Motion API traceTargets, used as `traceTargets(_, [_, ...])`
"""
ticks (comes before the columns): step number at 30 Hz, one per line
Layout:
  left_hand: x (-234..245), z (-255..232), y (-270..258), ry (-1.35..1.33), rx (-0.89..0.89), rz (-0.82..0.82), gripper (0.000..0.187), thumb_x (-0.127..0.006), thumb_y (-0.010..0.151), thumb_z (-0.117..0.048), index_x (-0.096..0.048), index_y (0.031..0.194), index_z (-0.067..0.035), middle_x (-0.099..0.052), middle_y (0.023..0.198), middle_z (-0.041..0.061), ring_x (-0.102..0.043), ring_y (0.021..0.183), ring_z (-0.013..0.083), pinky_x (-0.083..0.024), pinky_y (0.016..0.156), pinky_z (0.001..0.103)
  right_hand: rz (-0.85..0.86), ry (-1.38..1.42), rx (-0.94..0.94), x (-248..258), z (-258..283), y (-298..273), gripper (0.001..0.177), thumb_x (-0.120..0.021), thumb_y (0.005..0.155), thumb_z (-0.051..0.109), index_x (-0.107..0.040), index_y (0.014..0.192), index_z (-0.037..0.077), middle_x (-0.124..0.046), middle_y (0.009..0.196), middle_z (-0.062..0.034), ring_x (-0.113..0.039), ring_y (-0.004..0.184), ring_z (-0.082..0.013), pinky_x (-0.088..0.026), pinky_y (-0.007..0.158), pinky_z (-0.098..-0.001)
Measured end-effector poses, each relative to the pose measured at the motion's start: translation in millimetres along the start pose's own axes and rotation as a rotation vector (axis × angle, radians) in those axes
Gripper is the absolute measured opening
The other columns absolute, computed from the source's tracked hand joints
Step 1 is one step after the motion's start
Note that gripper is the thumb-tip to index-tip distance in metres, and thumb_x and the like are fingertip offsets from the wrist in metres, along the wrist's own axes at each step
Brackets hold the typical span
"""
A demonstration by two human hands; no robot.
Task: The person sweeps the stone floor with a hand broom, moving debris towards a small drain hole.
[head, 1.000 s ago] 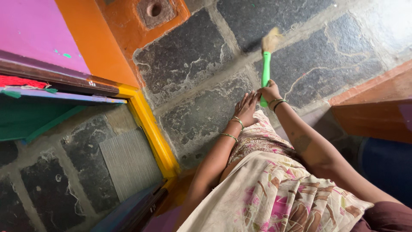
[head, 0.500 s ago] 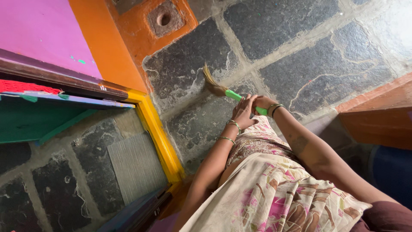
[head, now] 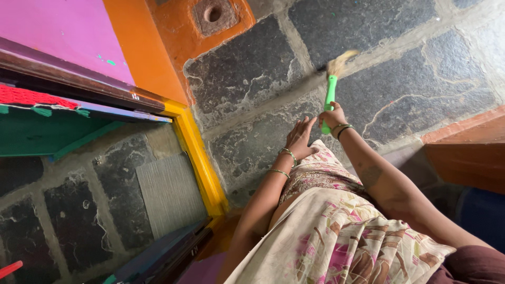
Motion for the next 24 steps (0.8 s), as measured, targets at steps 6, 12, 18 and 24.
traceTargets(6, [1.9,15.4,3.8,-0.02,0.031,-0.052,0.13,-0.095,0.062,-0.028,-0.009,0.16,-0.016,-0.024,0.166,0.018,-0.022,0.153,0.0409,-0.025,0.124,0.048,0.153,-0.04,0.08,-47.1,4.0,-7.8,0.055,-0.061,0.087,-0.008,-0.057,0.139,0.006,-0.068,0.085,-0.0116,-0.066,0.058,-0.0176,-0.054,0.049,-0.0343])
traceTargets(12, [17.7,28.3,1.7,-0.016,0.007,-0.115,0.132,-0.096,0.061,-0.026,-0.011,0.161,-0.016,-0.024,0.165,0.021,-0.024,0.151,0.0432,-0.028,0.122,0.048,0.374,-0.138,0.07,-88.1,14.1,-38.3,0.033,-0.06,0.095,0.005,-0.068,0.127,0.008,-0.07,0.086,-0.0098,-0.066,0.06,-0.0171,-0.057,0.049,-0.0324])
traceTargets(18, [45.6,36.9,-2.5,-0.029,0.003,-0.147,0.125,-0.093,0.064,-0.025,-0.015,0.161,-0.026,-0.022,0.168,0.018,-0.022,0.153,0.0433,-0.03,0.12,0.055,0.436,-0.226,0.006,-118.0,-0.6,-31.5,0.04,-0.061,0.09,0.0,-0.061,0.129,0.007,-0.068,0.082,-0.0126,-0.065,0.059,-0.0209,-0.055,0.049,-0.0371])
traceTargets(24, [65.6,50.7,-13.1,-0.02,0.053,-0.143,0.124,-0.092,0.065,-0.027,-0.014,0.161,-0.029,-0.018,0.169,0.015,-0.017,0.155,0.042,-0.025,0.12,0.06,0.357,-0.155,-0.038,-121.3,-3.7,-1.9,0.048,-0.062,0.084,-0.005,-0.054,0.13,0.007,-0.067,0.079,-0.0154,-0.064,0.058,-0.0246,-0.053,0.048,-0.0419])
Point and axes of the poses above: each hand's wrist, its own y-axis towards the middle knuckle, its own x-axis out of the back of the hand, z = x × y, the point moved 8 cm from there along y, towards the middle knuckle
